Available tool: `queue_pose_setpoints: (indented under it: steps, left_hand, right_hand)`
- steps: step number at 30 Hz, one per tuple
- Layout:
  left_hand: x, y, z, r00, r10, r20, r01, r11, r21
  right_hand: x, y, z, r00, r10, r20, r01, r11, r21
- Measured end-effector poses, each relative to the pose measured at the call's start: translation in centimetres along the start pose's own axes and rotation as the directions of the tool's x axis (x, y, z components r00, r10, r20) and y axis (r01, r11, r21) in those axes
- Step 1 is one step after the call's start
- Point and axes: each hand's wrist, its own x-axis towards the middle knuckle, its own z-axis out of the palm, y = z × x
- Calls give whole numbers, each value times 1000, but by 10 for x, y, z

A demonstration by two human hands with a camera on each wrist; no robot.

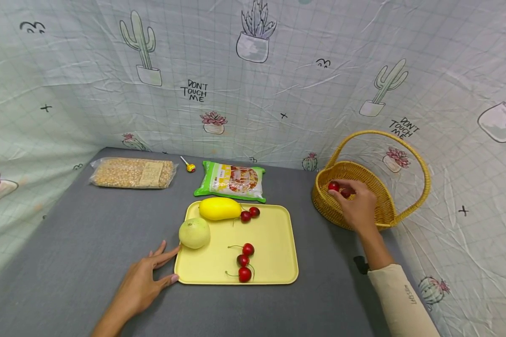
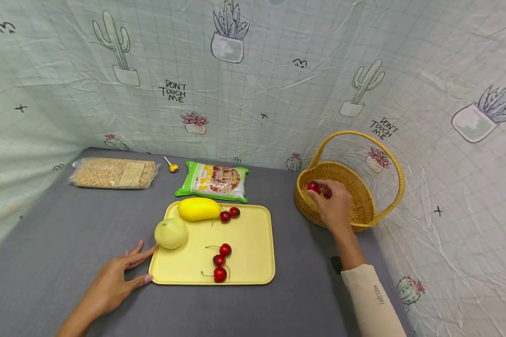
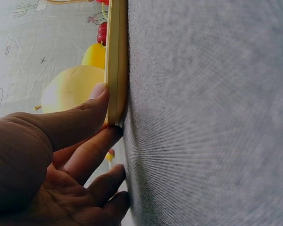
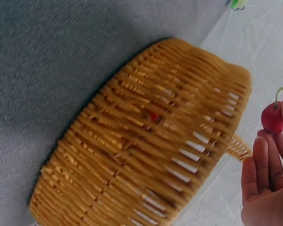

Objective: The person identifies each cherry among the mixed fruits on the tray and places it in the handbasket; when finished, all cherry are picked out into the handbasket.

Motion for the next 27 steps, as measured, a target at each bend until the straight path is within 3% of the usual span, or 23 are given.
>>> queue_pose_setpoints:
  steps: [10, 27]
  left_hand:
    - [1, 1, 0, 1000, 23, -12, -23, 1000, -5]
    - [-1, 3, -1, 1000, 7, -8, -7, 1000, -6]
  right_hand:
    - [5, 16, -9, 997, 77, 8, -76, 996, -47]
    - [10, 45, -14, 983, 158, 94, -148, 984, -98]
